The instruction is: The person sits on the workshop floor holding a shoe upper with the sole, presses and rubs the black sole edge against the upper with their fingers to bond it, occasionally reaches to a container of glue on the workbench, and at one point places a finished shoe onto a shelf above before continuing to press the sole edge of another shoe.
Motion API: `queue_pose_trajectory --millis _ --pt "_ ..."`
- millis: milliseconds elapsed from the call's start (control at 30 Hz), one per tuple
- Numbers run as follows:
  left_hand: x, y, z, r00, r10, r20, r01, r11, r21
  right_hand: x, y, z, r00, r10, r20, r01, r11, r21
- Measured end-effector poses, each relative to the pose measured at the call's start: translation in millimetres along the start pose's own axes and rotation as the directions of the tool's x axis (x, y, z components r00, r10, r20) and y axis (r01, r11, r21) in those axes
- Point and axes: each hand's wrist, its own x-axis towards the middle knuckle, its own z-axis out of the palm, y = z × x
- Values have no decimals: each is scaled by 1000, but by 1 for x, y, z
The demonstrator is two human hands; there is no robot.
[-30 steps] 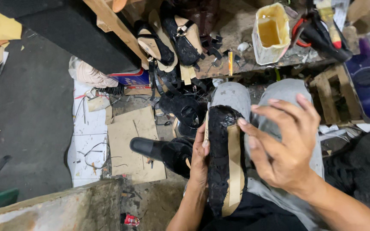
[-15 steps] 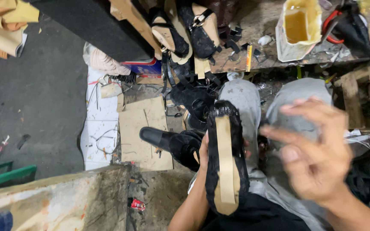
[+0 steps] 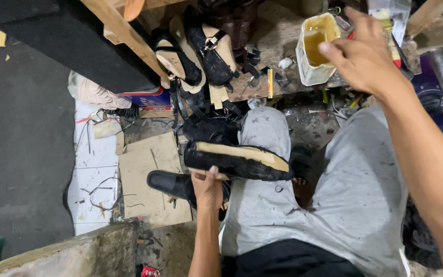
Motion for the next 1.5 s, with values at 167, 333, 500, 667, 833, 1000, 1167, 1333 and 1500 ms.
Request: queue_pose_trajectory --millis 167,333,500,667,833,1000,1167,1333,1500 --pt "-22 2 -27 992 22 127 -13 997 -73 48 0 24 947 123 298 -24 949 -315" --pt "-44 12 -1 999 30 -42 -27 998 57 43 8 7 988 -30 153 82 935 -344" --pt "-65 39 70 968 161 194 -231 873 429 -35 -35 -36 994 -72 77 63 991 116" --pt "-59 62 133 698 380 607 -697 557 452 -124 -132 -37 946 -188 -263 304 793 527" --pt "-55 75 156 558 377 740 -812 430 394 -175 -175 -35 969 -129 -209 236 724 648" --pt "-58 76 164 524 370 767 -842 362 400 -193 -186 -40 987 -115 -113 160 607 778" --pt "-61 79 168 489 359 795 -859 357 367 -197 -180 -50 963 -155 -222 244 853 462" --pt "-65 80 173 481 346 805 -858 374 352 -196 -171 -48 944 -163 -287 280 855 437" --pt "-69 83 176 499 321 805 -849 366 381 -197 -166 -48 943 -121 -310 260 850 458"
